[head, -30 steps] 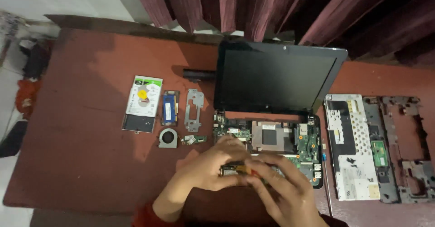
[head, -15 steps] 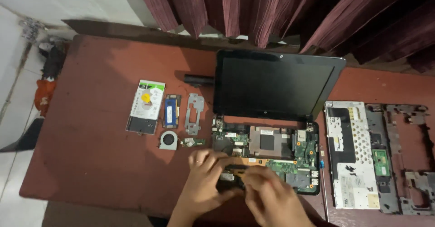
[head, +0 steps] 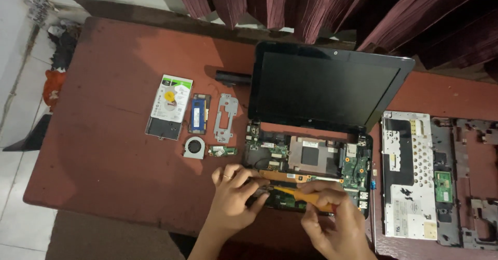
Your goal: Disassembling a laptop by removing screws and internal components such as the hard drive and fan.
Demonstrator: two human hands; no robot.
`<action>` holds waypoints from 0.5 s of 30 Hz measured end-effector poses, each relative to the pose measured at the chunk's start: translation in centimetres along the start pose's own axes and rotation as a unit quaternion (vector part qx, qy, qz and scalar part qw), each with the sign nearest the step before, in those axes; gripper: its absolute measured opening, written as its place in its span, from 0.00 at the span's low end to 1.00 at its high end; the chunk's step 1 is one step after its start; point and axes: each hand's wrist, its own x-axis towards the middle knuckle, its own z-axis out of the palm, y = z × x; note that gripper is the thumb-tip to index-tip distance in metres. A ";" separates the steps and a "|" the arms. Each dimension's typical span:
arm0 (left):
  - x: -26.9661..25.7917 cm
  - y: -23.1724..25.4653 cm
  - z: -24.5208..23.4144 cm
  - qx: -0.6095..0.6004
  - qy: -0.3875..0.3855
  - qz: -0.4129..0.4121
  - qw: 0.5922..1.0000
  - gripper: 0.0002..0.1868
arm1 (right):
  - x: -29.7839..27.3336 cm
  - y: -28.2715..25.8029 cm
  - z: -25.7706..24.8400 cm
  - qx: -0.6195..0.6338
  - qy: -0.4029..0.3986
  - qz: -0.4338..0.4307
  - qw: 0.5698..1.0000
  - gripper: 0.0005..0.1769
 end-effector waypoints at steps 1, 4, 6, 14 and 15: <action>0.0 0.1 0.0 -0.001 0.000 -0.001 1.000 0.12 | 0.0 0.0 0.0 0.000 0.000 0.001 1.000 0.11; 0.0 0.0 0.3 0.002 0.009 -0.002 1.000 0.08 | 0.1 0.0 0.0 0.014 -0.002 0.030 0.999 0.11; -0.4 -0.4 0.7 0.001 0.025 -0.006 1.000 0.06 | 0.1 0.2 0.1 0.000 0.004 -0.002 1.000 0.12; -3.0 -3.9 -3.8 0.151 0.143 -0.123 0.970 0.01 | 0.6 -1.5 0.9 0.087 0.069 0.055 0.992 0.09; -3.5 -4.8 -4.8 0.206 0.157 -0.157 0.953 0.03 | 0.7 -1.6 1.1 0.065 0.084 0.095 0.990 0.07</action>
